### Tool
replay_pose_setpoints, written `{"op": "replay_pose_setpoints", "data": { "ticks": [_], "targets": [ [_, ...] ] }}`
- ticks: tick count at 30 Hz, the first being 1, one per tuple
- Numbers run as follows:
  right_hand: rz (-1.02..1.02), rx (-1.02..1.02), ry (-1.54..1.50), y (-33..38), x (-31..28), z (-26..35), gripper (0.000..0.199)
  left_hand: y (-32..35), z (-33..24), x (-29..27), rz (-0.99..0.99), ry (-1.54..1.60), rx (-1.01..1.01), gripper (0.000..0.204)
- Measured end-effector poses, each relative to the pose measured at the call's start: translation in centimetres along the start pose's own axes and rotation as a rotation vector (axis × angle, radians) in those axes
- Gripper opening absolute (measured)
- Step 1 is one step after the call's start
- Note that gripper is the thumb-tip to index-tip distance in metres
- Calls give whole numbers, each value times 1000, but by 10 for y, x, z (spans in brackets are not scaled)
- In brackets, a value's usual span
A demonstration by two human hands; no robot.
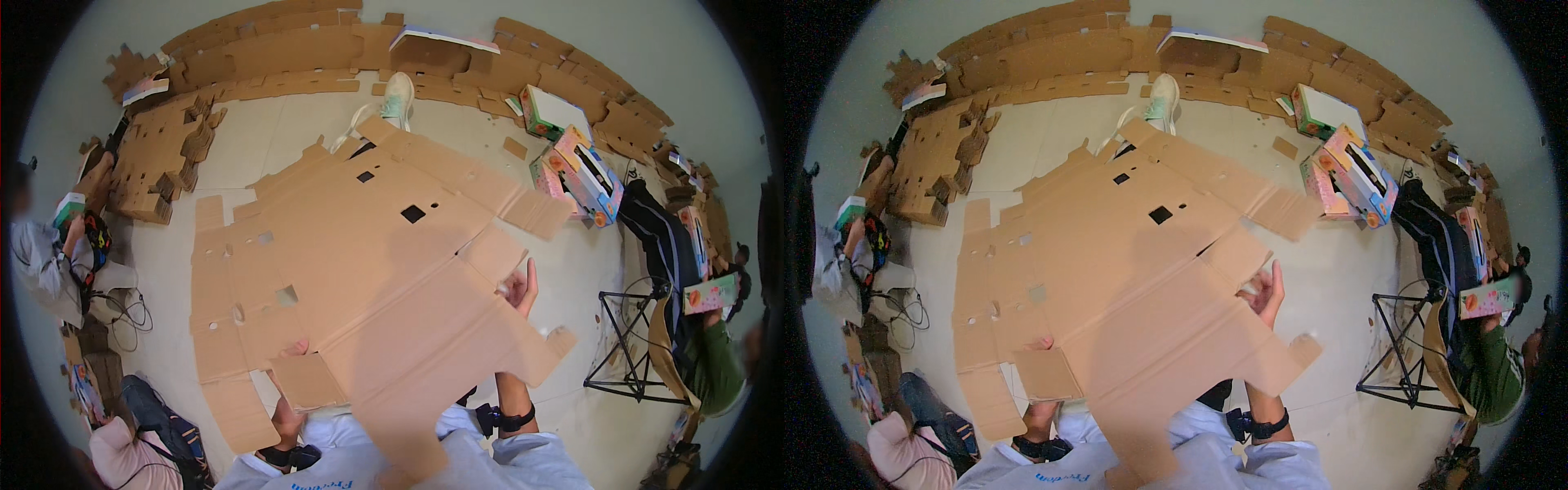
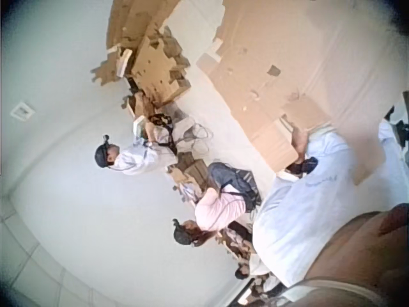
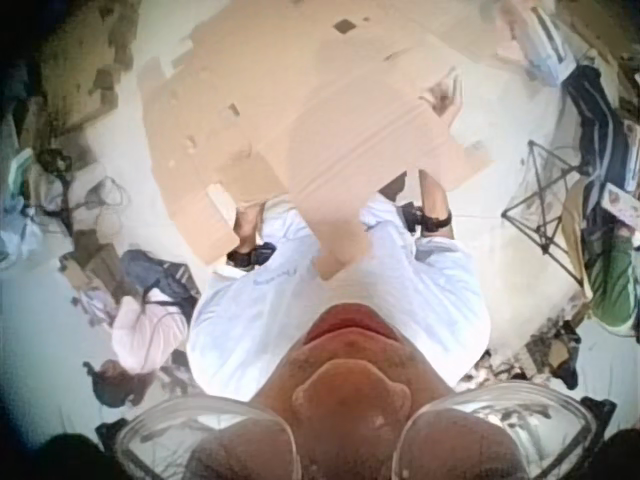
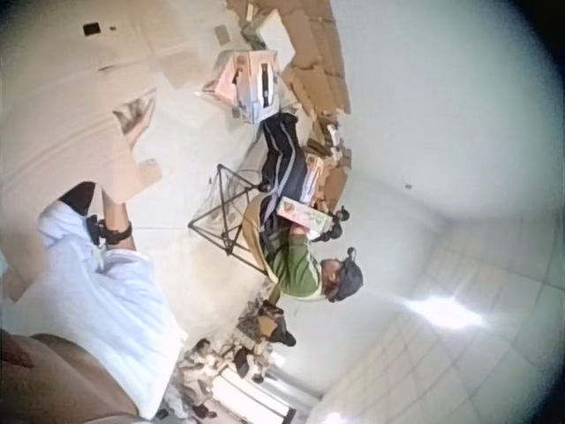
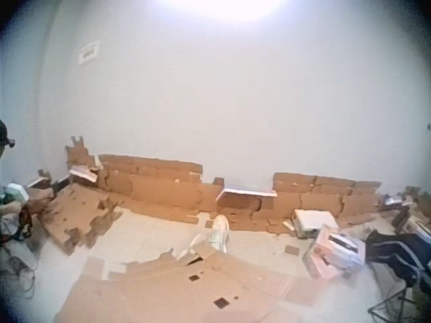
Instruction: Assembling colorful cardboard gift or product boxes by folding flaps.
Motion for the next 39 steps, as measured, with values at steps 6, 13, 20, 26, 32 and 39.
{"op": "replay_pose_setpoints", "data": {
  "ticks": [6, 13, 20, 26, 32, 39],
  "targets": [
    [495, -34, -15, -9, 17, -1, 61, -39, 50, 3, -115, -670, 777, 14],
    [753, -485, 222, 5, 31, 72, 40, -73, 76, -26, -36, -457, 488, 11],
    [940, -359, 196, 33, 39, 67, 35, -91, 98, -24, 185, -64, -48, 23],
    [1025, -131, 108, 56, 44, 47, 51, -43, 42, -29, 127, -121, -351, 52],
    [1013, 237, 53, 70, 24, 56, 63, -57, -29, 15, 283, -673, 542, 57],
    [779, 675, 6, 52, -50, 53, 76, -79, 1, 54, 902, -238, 304, 42]
  ]
}}
Point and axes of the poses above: each hand's wrist, its own y-axis away from the middle knuckle, its own x-axis out of the palm, z = x × y, the point moved 5 cm from there along -y, towards the middle knuckle, and after that the axes turned 7 degrees about -x, right-handed, at the moved point
